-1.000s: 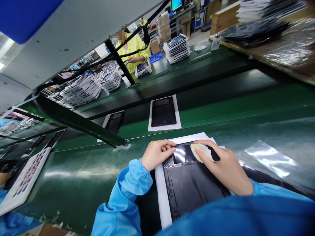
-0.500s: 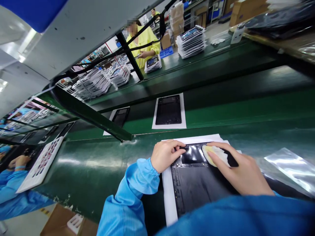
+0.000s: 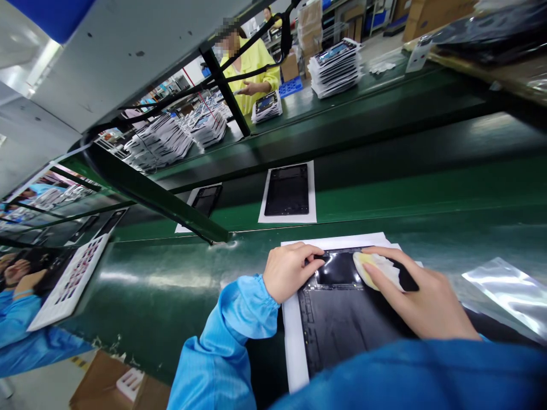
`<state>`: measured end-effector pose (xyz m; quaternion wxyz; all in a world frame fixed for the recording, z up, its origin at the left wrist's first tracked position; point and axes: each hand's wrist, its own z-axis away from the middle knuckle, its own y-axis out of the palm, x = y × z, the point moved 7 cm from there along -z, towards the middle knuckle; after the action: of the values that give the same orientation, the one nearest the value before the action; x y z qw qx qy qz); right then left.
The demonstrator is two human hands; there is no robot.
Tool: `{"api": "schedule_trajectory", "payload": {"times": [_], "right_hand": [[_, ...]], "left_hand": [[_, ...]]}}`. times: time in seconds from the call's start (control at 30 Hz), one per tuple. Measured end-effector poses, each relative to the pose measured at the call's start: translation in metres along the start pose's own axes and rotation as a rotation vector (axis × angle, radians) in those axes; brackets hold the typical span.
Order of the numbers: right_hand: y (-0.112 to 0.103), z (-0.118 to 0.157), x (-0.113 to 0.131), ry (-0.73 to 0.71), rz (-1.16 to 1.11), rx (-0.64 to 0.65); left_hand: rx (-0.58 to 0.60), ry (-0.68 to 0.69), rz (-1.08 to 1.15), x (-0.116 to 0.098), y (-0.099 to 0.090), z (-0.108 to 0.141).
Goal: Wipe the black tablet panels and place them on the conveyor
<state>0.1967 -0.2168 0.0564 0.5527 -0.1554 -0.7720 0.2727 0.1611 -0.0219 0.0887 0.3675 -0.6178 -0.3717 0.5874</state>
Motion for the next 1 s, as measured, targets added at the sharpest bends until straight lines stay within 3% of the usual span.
{"api": "schedule_trajectory", "payload": {"times": [0.33, 0.5, 0.57, 0.77, 1.0], "right_hand": [[-0.002, -0.002, 0.006, -0.041, -0.004, -0.016], [-0.007, -0.005, 0.017, -0.07, -0.012, -0.029], [-0.008, -0.006, 0.018, -0.06, -0.016, -0.02], [-0.008, -0.006, 0.02, -0.065, 0.0, -0.043], [-0.004, -0.007, 0.016, 0.051, -0.013, 0.049]], "left_hand": [[-0.052, 0.208, -0.572, -0.02, -0.002, 0.008], [-0.003, 0.557, -0.566, -0.028, 0.002, 0.033], [-0.033, 0.627, -0.561, -0.029, 0.002, 0.043], [-0.142, 0.542, -0.677, -0.027, 0.0, 0.043], [0.065, 0.503, -0.572, -0.018, 0.001, 0.053]]}}
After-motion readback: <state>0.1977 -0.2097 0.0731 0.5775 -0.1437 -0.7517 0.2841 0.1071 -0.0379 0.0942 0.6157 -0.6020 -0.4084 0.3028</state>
